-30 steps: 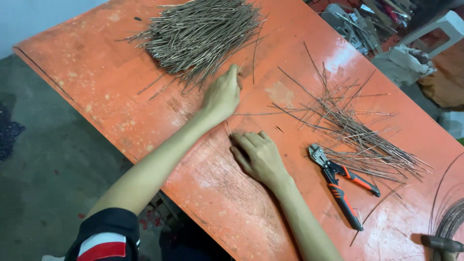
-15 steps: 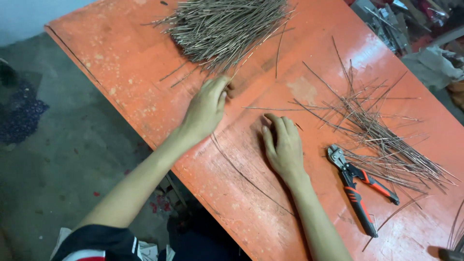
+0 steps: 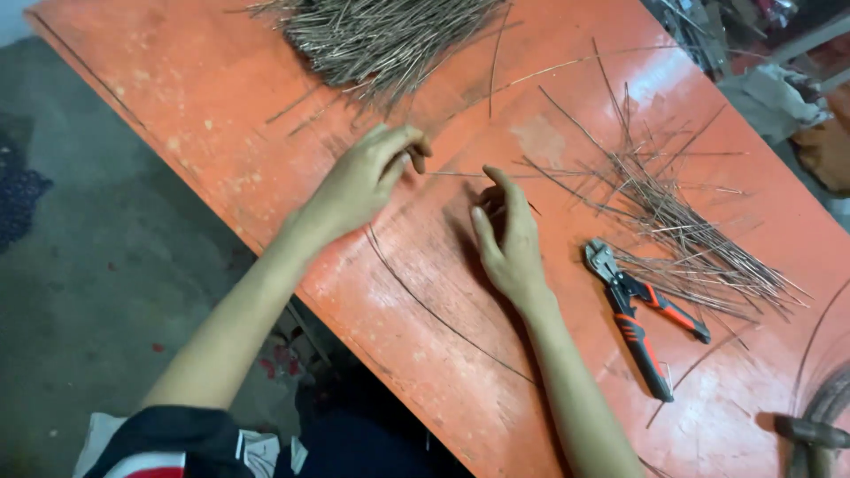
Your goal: Cutting long metal wires into shorter pieces and sorting them into piles using wire cutters
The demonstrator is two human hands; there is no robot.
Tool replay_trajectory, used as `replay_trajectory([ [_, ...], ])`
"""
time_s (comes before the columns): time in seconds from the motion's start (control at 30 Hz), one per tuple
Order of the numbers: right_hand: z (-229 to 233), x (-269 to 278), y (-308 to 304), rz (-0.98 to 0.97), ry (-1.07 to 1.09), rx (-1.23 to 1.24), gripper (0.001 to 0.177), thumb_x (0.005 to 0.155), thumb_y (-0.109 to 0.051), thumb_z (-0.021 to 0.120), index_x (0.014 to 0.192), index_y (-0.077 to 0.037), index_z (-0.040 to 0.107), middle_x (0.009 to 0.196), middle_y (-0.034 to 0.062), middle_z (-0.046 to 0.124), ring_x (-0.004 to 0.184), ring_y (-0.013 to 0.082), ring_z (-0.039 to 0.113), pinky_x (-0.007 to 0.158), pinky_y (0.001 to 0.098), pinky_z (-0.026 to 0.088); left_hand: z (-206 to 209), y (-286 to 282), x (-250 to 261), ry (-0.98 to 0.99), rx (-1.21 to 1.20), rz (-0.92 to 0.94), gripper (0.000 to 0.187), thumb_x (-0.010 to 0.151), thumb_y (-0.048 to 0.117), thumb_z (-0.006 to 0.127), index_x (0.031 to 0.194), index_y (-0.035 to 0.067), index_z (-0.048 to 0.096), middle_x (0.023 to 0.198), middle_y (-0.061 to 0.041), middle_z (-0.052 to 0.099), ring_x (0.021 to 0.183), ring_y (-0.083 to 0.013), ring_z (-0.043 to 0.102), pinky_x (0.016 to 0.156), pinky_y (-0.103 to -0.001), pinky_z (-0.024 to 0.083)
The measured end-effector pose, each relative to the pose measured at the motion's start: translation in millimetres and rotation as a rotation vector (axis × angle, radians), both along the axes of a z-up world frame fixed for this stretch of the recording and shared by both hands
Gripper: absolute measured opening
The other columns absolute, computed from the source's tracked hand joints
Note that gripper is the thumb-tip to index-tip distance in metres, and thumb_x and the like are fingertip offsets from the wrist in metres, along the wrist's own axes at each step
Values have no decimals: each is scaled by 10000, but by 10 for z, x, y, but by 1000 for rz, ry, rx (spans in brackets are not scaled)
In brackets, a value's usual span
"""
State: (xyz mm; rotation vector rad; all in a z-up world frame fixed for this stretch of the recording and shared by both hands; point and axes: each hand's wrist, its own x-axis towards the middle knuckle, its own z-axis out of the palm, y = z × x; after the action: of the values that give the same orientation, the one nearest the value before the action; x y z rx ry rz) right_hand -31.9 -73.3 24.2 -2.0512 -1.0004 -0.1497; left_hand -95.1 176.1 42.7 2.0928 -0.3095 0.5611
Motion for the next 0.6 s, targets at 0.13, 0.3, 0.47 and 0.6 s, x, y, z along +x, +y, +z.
replay_trajectory([
  [0.13, 93, -60, -76, 9, 99, 33, 573, 1037, -182, 557, 1534, 15, 351, 1103, 273, 621, 976, 419, 643, 860, 541, 515, -47, -74, -59, 39, -11, -16, 273, 977, -54, 542, 1236, -9, 619, 1022, -249, 674, 1032, -476, 619, 980, -556, 471],
  [0.3, 140, -7, 44, 67, 91, 78, 578, 1104, -363, 507, 1565, -81, 304, 1178, 143, 660, 1071, 219, 639, 904, 325, 488, 185, -9, -61, -2, -195, -119, 195, 1035, -66, 413, 1111, 30, 565, 985, -90, 589, 965, -204, 590, 908, -340, 461],
  [0.47, 207, -67, 17, 58, 116, 19, 510, 1089, -259, 501, 1533, -58, 351, 1185, 152, 636, 1036, 224, 638, 906, 338, 507, 121, -2, -29, -33, -48, -74, 184, 1005, -75, 451, 1062, 50, 574, 978, -66, 643, 941, -237, 554, 873, -367, 436],
  [0.6, 211, -71, 32, 70, 25, -58, 446, 1095, -274, 484, 1484, -59, 444, 1278, 150, 631, 1142, 265, 547, 1011, 395, 443, 11, 52, 19, -11, 18, -105, 199, 1002, -67, 456, 1059, 62, 596, 1003, -46, 672, 1018, -244, 520, 921, -364, 435],
])
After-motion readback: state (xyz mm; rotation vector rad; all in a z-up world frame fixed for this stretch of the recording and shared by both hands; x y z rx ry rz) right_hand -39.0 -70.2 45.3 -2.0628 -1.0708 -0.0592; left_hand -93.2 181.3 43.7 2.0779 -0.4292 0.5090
